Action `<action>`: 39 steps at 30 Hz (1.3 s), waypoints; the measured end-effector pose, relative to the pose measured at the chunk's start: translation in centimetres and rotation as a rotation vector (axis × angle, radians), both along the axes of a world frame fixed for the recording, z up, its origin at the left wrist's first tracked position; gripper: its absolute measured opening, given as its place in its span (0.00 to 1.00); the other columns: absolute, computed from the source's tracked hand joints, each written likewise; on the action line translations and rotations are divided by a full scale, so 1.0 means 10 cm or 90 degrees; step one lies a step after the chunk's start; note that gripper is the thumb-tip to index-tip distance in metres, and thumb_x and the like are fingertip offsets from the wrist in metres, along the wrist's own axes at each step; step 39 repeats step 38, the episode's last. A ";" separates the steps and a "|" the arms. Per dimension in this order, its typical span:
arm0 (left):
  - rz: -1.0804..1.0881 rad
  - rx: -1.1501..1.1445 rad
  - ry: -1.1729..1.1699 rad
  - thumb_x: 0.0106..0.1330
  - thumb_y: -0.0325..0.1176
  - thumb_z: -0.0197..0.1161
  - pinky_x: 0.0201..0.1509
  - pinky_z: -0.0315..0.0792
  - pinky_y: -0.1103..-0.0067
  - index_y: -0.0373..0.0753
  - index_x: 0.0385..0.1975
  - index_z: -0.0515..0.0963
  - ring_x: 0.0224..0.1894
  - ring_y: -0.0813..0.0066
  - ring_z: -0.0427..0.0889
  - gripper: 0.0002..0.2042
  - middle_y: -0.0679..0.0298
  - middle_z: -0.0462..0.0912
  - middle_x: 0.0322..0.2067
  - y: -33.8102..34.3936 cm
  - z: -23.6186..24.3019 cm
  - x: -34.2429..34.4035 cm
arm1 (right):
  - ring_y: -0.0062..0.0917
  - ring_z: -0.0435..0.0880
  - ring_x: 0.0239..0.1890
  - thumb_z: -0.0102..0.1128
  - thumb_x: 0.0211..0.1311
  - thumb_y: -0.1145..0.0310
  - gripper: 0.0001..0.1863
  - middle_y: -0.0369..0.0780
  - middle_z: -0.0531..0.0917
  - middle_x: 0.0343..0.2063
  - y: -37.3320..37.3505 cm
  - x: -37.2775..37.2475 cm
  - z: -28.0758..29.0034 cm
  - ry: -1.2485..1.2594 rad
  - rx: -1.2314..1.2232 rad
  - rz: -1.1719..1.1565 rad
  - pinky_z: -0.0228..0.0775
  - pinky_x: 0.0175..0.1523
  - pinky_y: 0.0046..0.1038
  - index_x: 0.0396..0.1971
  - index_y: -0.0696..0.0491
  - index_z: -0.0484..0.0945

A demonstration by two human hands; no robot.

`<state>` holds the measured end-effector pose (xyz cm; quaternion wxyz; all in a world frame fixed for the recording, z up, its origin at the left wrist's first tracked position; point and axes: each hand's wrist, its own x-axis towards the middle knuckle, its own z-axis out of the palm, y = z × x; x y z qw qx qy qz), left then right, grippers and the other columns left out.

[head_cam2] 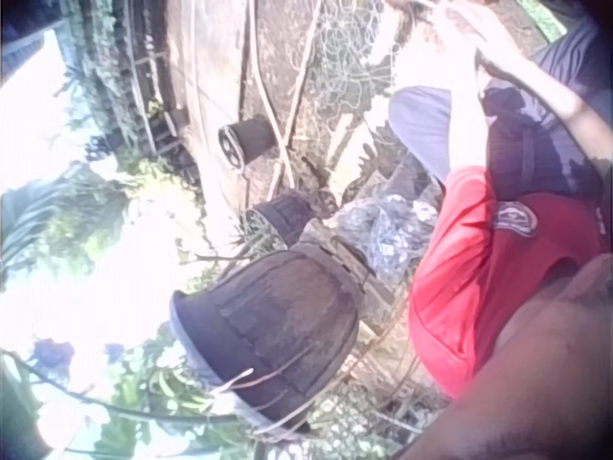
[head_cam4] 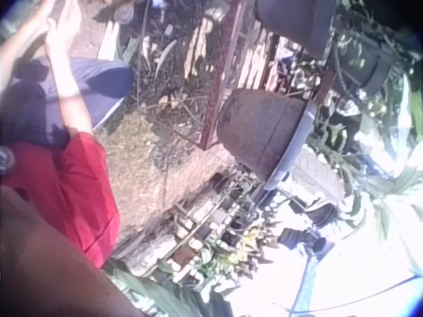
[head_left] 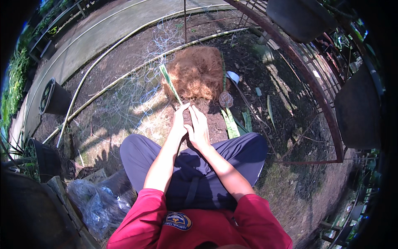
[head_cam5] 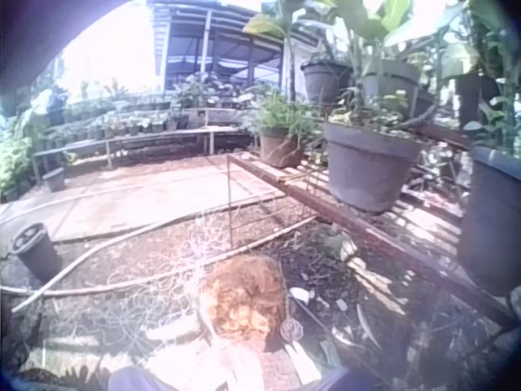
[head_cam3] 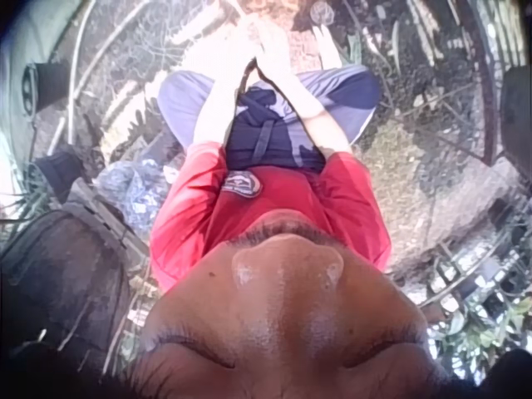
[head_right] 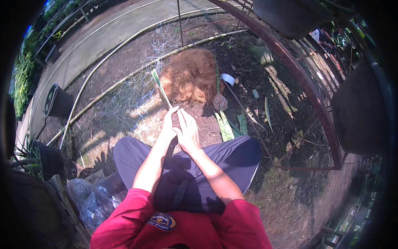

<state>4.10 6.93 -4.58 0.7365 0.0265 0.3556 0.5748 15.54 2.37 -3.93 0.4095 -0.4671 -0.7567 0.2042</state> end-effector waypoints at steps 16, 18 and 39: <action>0.025 -0.050 -0.133 0.66 0.45 0.63 0.28 0.76 0.77 0.48 0.24 0.74 0.21 0.74 0.79 0.12 0.70 0.79 0.22 0.04 -0.22 0.02 | 0.44 0.56 0.70 0.55 0.63 0.60 0.30 0.42 0.68 0.64 0.09 0.07 -0.11 -0.061 -0.012 0.075 0.41 0.72 0.54 0.65 0.50 0.64; -0.028 0.042 -0.142 0.67 0.49 0.61 0.33 0.79 0.74 0.44 0.29 0.77 0.27 0.72 0.82 0.15 0.68 0.82 0.26 0.01 -0.06 -0.02 | 0.44 0.58 0.70 0.55 0.63 0.62 0.31 0.47 0.68 0.64 0.11 0.10 -0.01 0.074 -0.004 0.113 0.46 0.72 0.49 0.66 0.53 0.62; 0.071 0.017 -0.100 0.61 0.37 0.66 0.31 0.79 0.76 0.43 0.33 0.74 0.24 0.71 0.80 0.09 0.65 0.79 0.23 0.05 -0.35 -0.08 | 0.43 0.72 0.61 0.69 0.51 0.66 0.21 0.38 0.81 0.53 0.08 0.06 -0.05 -0.067 0.180 0.006 0.58 0.67 0.46 0.48 0.48 0.83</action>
